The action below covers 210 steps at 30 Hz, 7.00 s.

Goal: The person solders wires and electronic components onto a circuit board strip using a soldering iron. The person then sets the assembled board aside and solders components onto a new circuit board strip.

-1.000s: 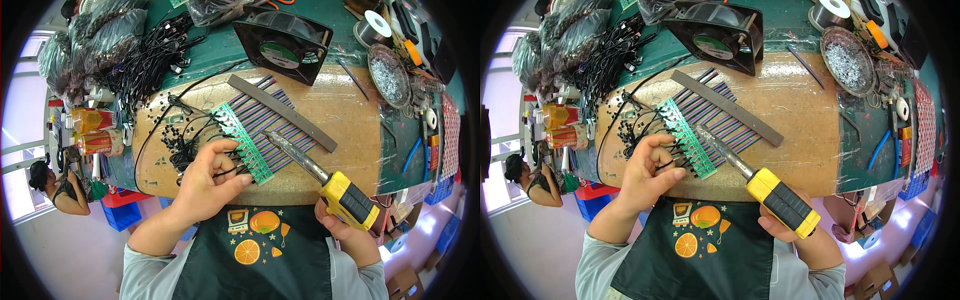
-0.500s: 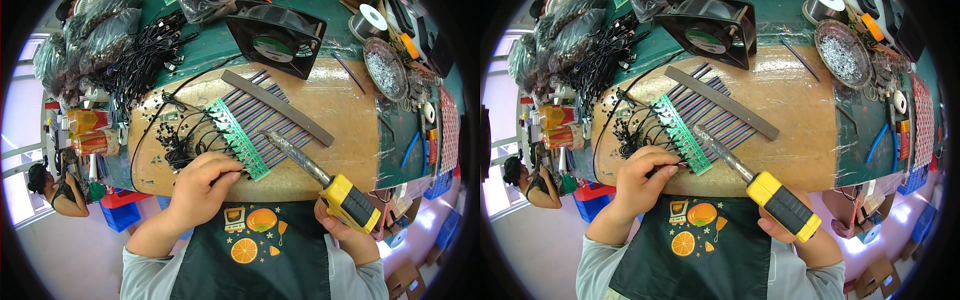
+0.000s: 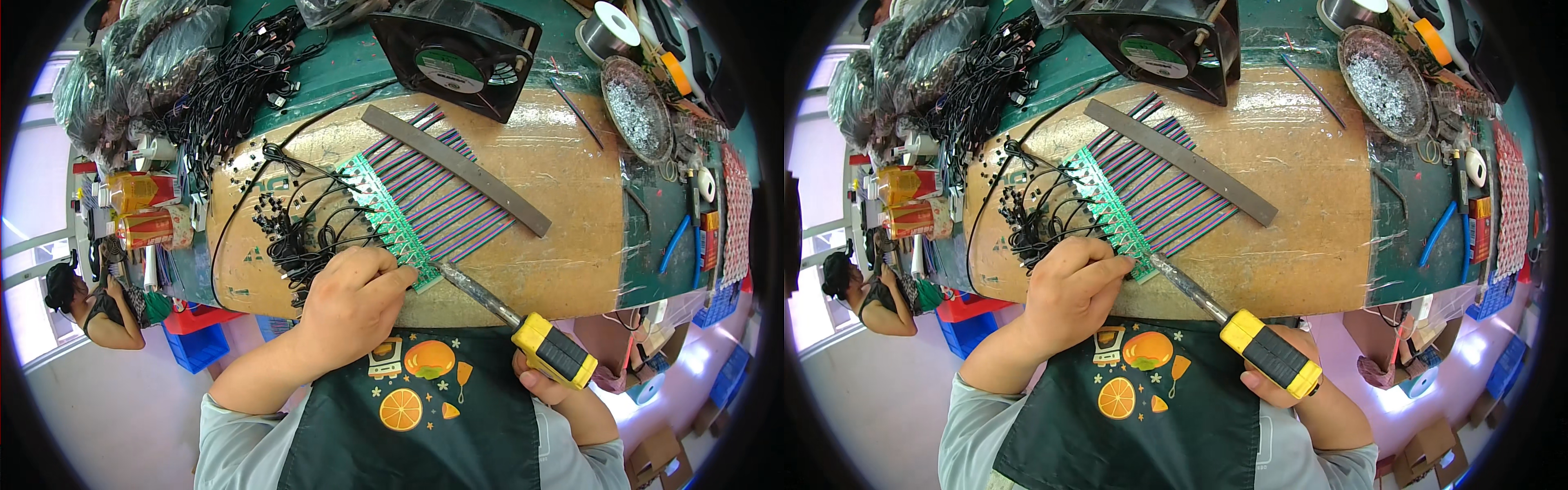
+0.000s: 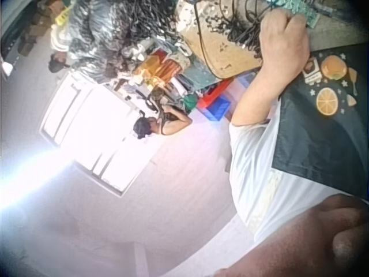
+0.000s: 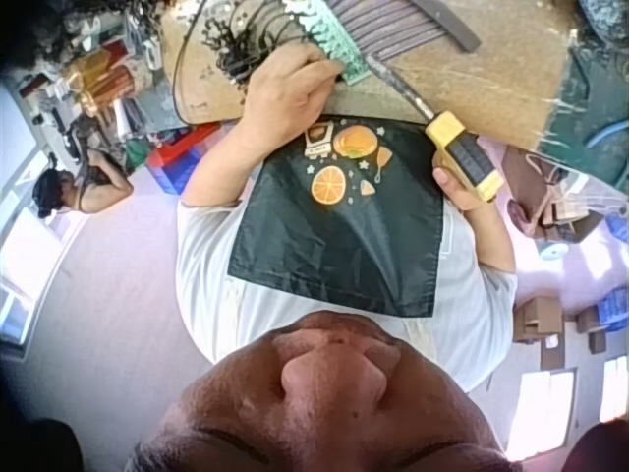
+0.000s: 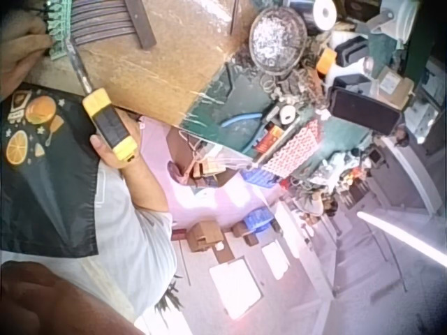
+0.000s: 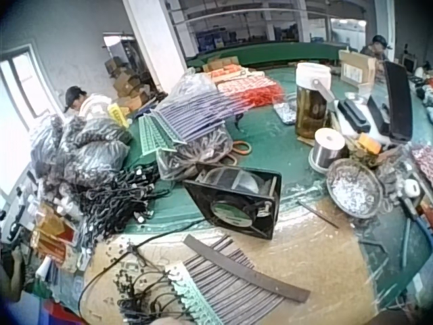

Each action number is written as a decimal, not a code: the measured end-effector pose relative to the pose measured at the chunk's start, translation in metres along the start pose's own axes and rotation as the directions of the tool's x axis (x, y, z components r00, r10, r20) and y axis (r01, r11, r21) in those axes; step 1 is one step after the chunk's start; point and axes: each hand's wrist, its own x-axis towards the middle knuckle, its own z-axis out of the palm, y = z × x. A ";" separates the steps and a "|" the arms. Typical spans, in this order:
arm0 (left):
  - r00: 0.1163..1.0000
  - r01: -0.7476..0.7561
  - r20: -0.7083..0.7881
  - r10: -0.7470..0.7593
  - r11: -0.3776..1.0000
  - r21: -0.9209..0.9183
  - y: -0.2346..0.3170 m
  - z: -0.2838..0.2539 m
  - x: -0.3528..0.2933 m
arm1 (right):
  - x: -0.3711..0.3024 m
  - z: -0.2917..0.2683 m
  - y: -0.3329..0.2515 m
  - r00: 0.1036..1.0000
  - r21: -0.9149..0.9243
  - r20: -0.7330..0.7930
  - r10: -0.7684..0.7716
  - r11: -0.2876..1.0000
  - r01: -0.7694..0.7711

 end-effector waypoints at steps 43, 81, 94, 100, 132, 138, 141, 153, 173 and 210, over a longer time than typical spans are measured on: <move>0.997 0.063 -0.051 -0.061 0.997 0.042 0.005 0.006 0.003 | -0.016 -0.003 0.015 0.989 0.124 -0.004 0.145 0.982 -0.144; 0.997 0.052 -0.061 -0.049 0.998 0.044 0.011 0.010 -0.005 | -0.010 0.003 0.014 0.997 0.144 0.012 0.075 0.987 -0.076; 0.997 0.027 -0.071 -0.022 0.997 0.069 0.012 0.011 -0.004 | -0.019 0.006 0.024 0.996 0.098 -0.002 0.086 0.991 -0.086; 0.998 0.008 -0.069 -0.002 0.996 0.091 0.012 0.011 -0.004 | -0.016 0.006 0.023 0.999 0.099 -0.006 0.048 0.994 -0.047; 0.998 -0.026 -0.061 0.034 0.993 0.117 0.012 0.011 -0.006 | -0.011 0.001 0.014 0.999 0.179 -0.013 0.047 0.983 -0.044; 0.998 -0.030 -0.045 0.035 0.994 0.108 0.011 0.012 -0.003 | -0.018 -0.004 0.011 0.992 0.330 -0.100 0.081 0.943 -0.044; 1.000 -0.003 0.001 0.003 0.993 0.121 0.012 0.007 -0.004 | -0.005 -0.011 -0.005 0.961 0.451 -0.277 0.016 0.885 0.116; 0.999 -0.051 -0.008 0.053 0.978 0.201 0.010 0.003 -0.009 | 0.042 -0.093 -0.016 0.614 0.202 -0.788 -0.043 0.924 0.324; 0.989 0.149 -0.043 -0.144 0.977 0.151 -0.129 -0.108 0.094 | 0.039 -0.023 -0.008 0.886 0.483 -0.464 0.013 0.842 0.241; 0.843 0.226 -0.520 -0.140 0.968 0.106 -0.181 -0.138 0.139 | 0.041 -0.021 -0.009 0.893 0.498 -0.449 -0.001 0.830 0.252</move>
